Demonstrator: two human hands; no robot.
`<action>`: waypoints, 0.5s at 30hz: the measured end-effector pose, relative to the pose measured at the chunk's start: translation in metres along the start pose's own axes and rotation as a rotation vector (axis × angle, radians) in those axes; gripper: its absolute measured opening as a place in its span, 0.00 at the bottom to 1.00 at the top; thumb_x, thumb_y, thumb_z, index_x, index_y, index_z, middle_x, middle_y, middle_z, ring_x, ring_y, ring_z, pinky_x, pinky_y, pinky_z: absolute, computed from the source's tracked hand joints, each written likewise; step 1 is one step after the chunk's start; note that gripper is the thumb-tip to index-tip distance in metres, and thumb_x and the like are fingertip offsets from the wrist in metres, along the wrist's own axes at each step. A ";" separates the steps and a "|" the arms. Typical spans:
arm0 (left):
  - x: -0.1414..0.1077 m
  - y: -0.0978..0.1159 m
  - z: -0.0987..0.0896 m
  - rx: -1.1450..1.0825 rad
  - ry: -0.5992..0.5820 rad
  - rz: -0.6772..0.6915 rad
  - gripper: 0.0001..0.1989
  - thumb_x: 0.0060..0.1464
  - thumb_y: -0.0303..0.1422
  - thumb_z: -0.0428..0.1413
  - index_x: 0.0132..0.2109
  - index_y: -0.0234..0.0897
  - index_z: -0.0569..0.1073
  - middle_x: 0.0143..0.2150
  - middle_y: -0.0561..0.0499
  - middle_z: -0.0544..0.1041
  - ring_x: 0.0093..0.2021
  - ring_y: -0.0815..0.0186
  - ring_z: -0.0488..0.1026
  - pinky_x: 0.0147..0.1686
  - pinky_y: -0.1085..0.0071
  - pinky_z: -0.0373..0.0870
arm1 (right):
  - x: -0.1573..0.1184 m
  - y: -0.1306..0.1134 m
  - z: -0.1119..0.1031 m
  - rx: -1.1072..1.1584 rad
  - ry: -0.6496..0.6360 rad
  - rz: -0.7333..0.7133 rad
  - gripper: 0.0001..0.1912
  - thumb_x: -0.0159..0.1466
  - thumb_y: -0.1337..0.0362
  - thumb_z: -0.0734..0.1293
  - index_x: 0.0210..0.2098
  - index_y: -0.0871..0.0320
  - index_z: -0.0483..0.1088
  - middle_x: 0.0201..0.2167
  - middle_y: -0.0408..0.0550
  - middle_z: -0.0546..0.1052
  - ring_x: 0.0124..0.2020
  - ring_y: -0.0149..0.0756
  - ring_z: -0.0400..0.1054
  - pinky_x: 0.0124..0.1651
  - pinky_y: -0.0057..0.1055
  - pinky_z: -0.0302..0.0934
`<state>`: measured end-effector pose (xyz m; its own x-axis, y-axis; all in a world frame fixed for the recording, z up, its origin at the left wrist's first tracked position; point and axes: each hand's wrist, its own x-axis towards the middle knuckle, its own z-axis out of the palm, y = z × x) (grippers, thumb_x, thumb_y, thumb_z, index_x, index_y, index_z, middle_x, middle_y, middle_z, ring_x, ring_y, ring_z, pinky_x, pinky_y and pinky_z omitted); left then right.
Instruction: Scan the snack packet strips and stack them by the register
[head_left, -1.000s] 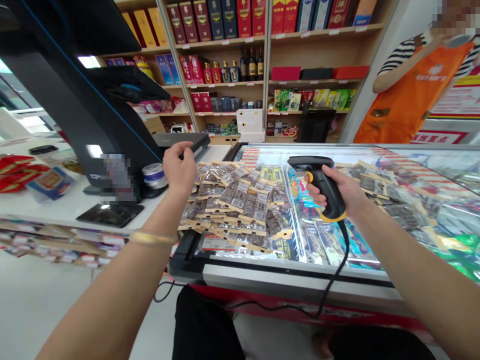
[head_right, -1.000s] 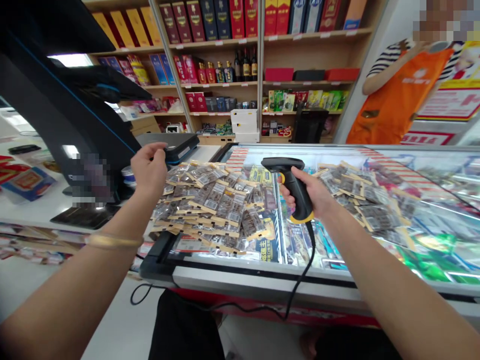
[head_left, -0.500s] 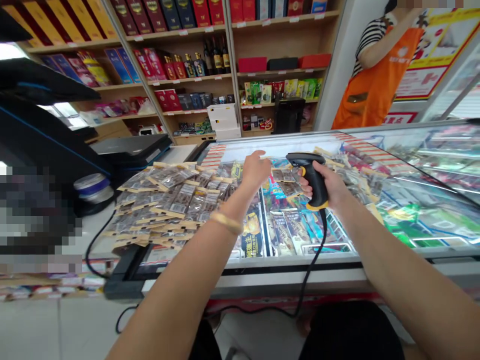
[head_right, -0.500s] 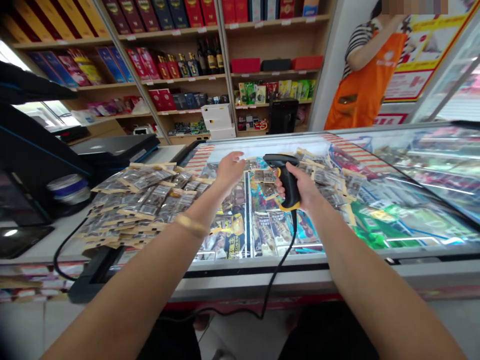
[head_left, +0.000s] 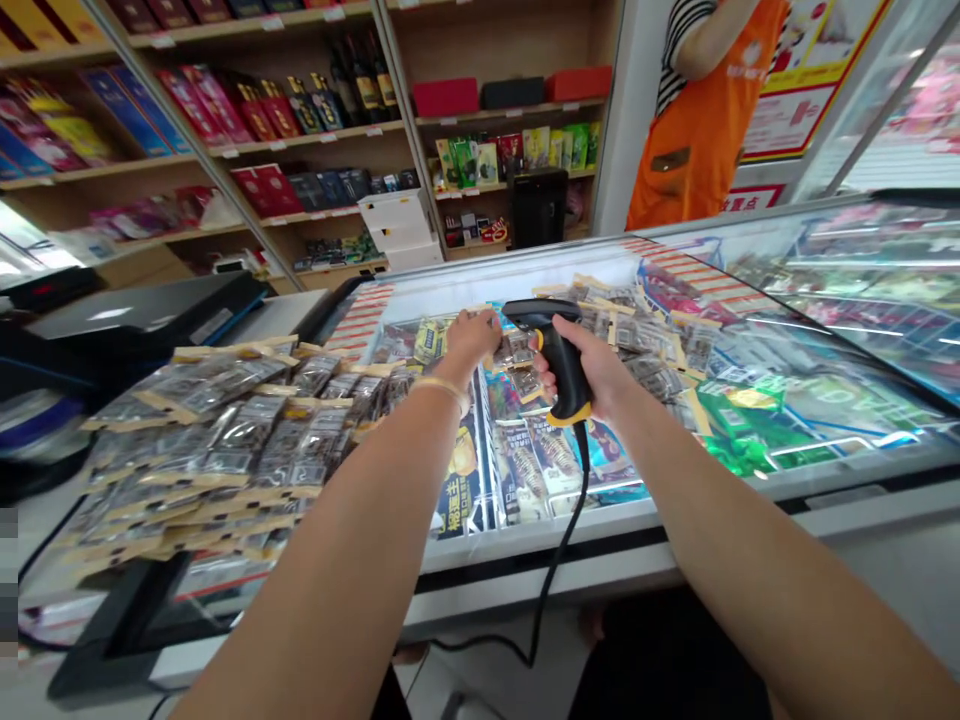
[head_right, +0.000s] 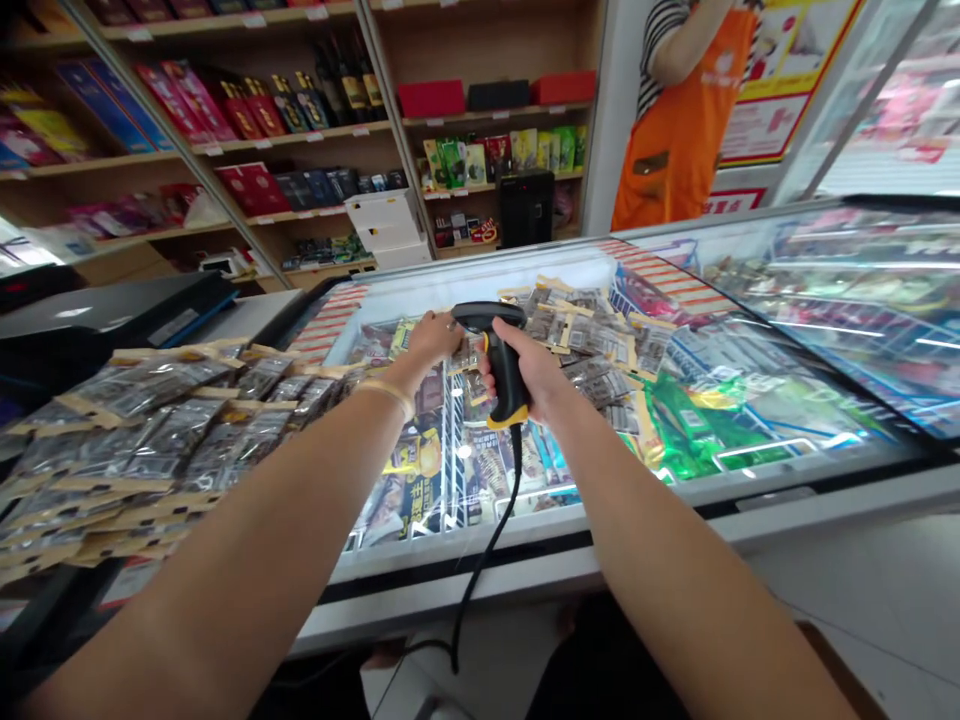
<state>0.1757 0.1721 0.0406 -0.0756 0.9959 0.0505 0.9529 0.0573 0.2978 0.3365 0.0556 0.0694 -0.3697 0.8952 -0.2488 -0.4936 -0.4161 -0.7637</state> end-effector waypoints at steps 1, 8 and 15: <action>-0.006 0.003 0.001 0.018 0.007 0.019 0.23 0.62 0.38 0.46 0.62 0.47 0.70 0.64 0.43 0.69 0.69 0.54 0.57 0.65 0.57 0.54 | 0.000 -0.001 0.000 -0.002 -0.001 -0.002 0.17 0.69 0.51 0.59 0.36 0.59 0.68 0.18 0.41 0.67 0.16 0.28 0.58 0.18 0.23 0.56; -0.053 0.019 -0.010 -0.128 0.084 -0.148 0.17 0.52 0.38 0.60 0.50 0.44 0.73 0.61 0.41 0.68 0.62 0.50 0.66 0.58 0.57 0.63 | 0.000 0.001 -0.003 0.001 0.001 -0.024 0.18 0.68 0.51 0.59 0.38 0.60 0.69 0.18 0.42 0.67 0.17 0.28 0.58 0.19 0.24 0.55; -0.058 0.000 -0.009 -0.626 0.189 -0.230 0.33 0.43 0.27 0.64 0.57 0.40 0.62 0.50 0.40 0.78 0.51 0.53 0.76 0.47 0.60 0.71 | 0.000 0.005 -0.004 -0.029 0.032 -0.012 0.16 0.69 0.52 0.59 0.36 0.59 0.68 0.17 0.42 0.67 0.15 0.28 0.59 0.17 0.23 0.56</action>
<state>0.1773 0.1134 0.0461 -0.3595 0.9307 0.0682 0.5623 0.1577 0.8118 0.3371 0.0543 0.0635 -0.3381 0.9051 -0.2579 -0.4750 -0.4007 -0.7835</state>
